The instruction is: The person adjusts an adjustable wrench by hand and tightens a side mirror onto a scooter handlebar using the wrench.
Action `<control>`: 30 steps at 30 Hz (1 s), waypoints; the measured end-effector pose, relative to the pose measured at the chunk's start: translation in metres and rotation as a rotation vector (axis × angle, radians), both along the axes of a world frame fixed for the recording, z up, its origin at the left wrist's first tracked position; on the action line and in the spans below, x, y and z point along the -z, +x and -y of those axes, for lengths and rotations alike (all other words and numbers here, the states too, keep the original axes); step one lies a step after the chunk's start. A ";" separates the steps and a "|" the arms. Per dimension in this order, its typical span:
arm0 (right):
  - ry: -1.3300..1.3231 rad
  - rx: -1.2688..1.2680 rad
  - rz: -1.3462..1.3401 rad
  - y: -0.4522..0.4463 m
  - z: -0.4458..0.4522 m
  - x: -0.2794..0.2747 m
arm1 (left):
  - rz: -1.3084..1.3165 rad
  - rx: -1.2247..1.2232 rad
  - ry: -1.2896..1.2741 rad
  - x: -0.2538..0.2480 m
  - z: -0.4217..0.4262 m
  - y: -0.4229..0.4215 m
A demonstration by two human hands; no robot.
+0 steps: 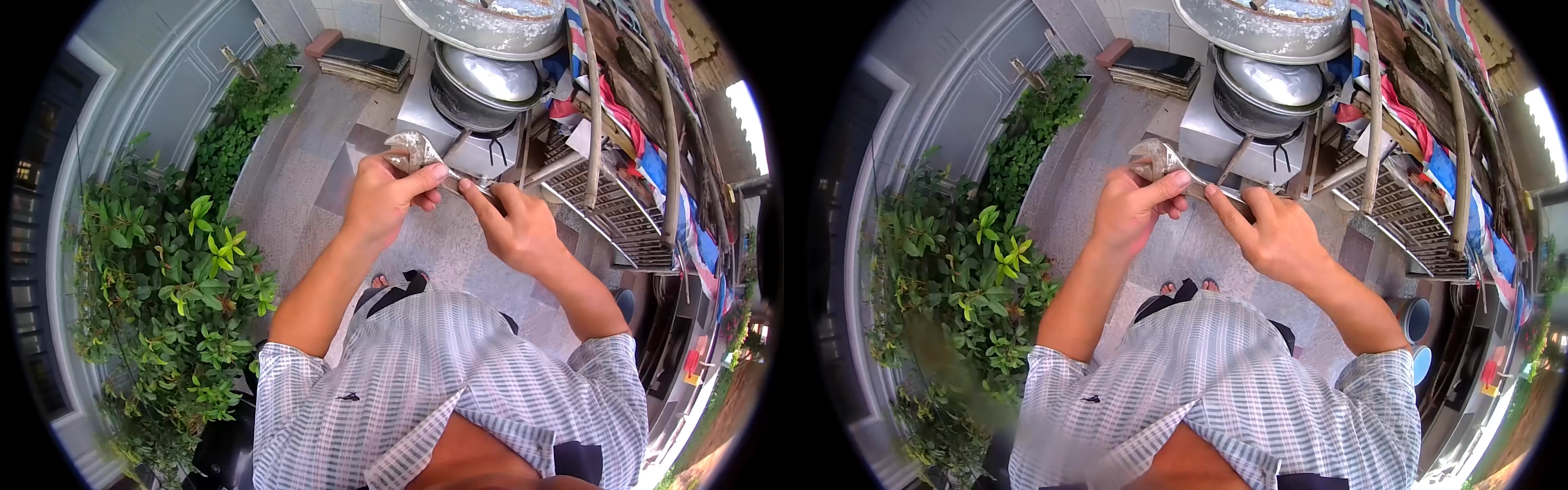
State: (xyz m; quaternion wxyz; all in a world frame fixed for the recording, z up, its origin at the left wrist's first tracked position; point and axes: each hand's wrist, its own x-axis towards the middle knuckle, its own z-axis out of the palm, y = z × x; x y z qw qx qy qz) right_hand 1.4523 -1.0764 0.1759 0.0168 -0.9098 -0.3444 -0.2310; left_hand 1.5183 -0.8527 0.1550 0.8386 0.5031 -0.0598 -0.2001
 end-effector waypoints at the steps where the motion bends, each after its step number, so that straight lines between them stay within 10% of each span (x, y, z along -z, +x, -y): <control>1: 0.027 -0.016 0.019 0.002 -0.003 0.006 | -0.008 -0.006 0.009 0.002 -0.004 -0.002; 10: 0.069 -0.067 0.024 0.009 -0.025 0.049 | -0.106 -0.098 0.074 0.029 -0.026 -0.012; 19: 0.497 -0.037 -0.744 0.009 -0.071 0.072 | -0.146 -0.427 0.111 0.036 -0.068 -0.065; 24: 0.988 -0.233 -1.702 0.006 -0.117 0.076 | -0.057 -0.596 0.285 0.051 -0.089 -0.102; 30: 0.966 -0.270 -1.846 -0.002 -0.151 0.092 | -0.089 -0.818 0.405 0.047 -0.081 -0.159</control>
